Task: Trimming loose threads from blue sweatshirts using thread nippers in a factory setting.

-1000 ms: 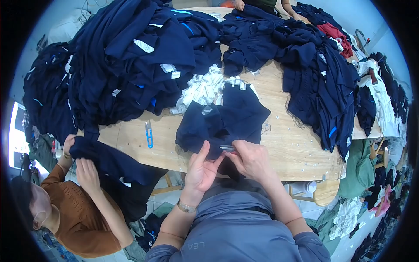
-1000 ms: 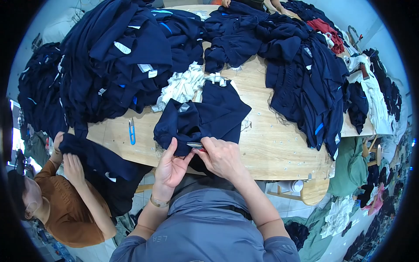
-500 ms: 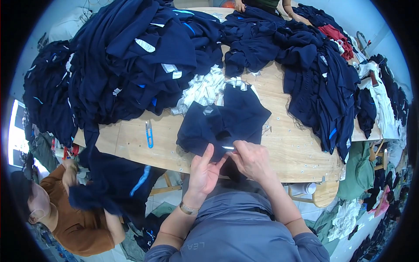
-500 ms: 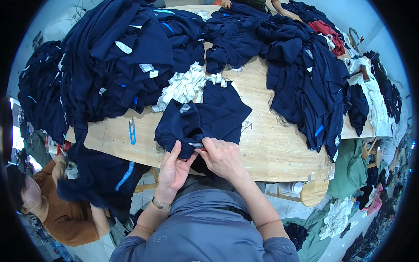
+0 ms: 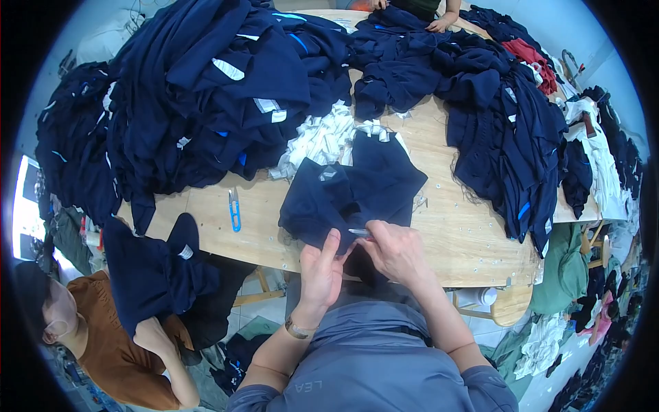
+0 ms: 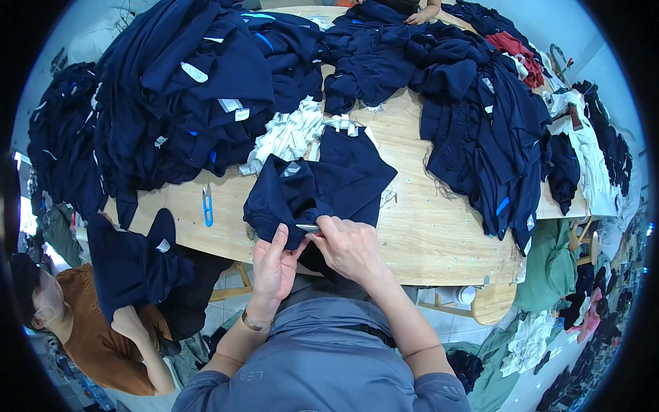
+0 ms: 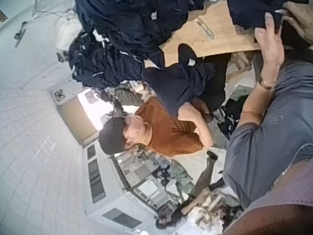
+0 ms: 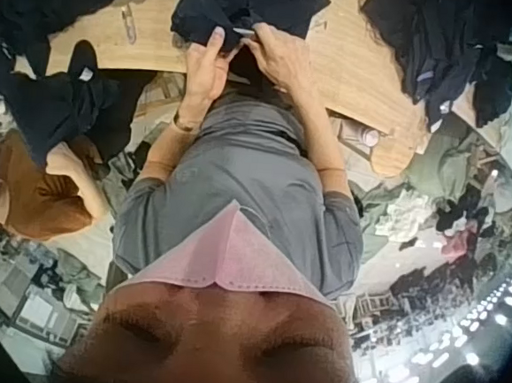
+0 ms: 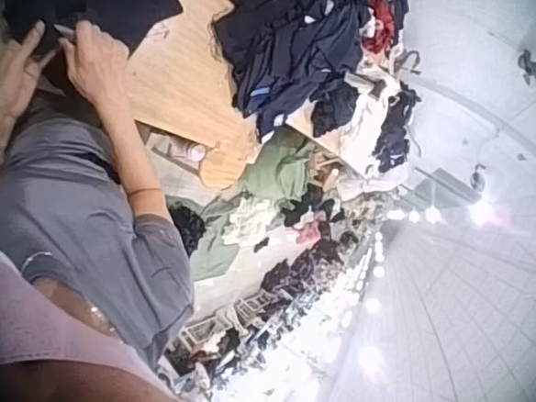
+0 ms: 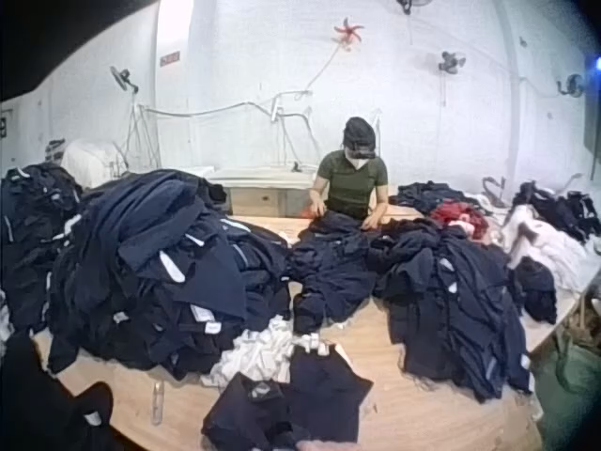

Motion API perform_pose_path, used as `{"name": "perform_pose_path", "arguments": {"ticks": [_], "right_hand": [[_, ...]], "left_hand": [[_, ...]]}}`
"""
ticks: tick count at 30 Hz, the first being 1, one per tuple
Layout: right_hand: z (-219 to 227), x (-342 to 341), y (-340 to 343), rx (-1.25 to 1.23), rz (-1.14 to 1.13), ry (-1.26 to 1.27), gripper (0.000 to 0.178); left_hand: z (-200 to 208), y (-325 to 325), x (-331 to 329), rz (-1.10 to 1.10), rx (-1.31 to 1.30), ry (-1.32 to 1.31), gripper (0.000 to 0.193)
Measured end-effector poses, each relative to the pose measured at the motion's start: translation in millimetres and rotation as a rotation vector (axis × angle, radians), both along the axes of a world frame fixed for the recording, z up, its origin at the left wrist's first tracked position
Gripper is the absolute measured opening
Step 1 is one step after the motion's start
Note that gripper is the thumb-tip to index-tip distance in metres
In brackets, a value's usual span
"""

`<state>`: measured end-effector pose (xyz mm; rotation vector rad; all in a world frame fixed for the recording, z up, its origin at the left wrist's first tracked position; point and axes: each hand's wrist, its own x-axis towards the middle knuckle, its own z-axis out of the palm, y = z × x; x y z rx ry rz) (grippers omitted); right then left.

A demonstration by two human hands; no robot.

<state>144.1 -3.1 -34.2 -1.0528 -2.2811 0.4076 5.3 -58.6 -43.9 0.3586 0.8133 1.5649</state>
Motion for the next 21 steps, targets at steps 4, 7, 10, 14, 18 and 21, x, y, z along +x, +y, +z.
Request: {"name": "perform_pose_path", "arguments": {"ticks": [4, 7, 10, 14, 18, 21], "right_hand": [[-7, 3, 0, -0.402, -0.182, 0.297, 0.026], [-39, 9, 15, -0.543, -0.181, 0.508, 0.029], [-67, 9, 21, -0.567, -0.194, 0.524, 0.035], [-99, 9, 16, -0.74, -0.113, 0.348, 0.027], [-96, 8, 7, -0.982, -0.104, 0.383, 0.02], [-91, 8, 6, -1.012, -0.079, 0.527, 0.014]], "left_hand": [[4, 3, -13, 0.033, -0.116, -0.045, 0.022], [-19, 3, -35, 0.069, -0.066, -0.059, 0.024], [-23, 5, -37, 0.279, -0.157, -0.049, 0.029], [-57, -2, -39, 0.444, -0.31, -0.135, 0.043], [-60, -8, -17, 0.374, -0.349, -0.189, 0.041], [-59, -6, -11, 0.189, -0.355, -0.01, 0.03]]}}
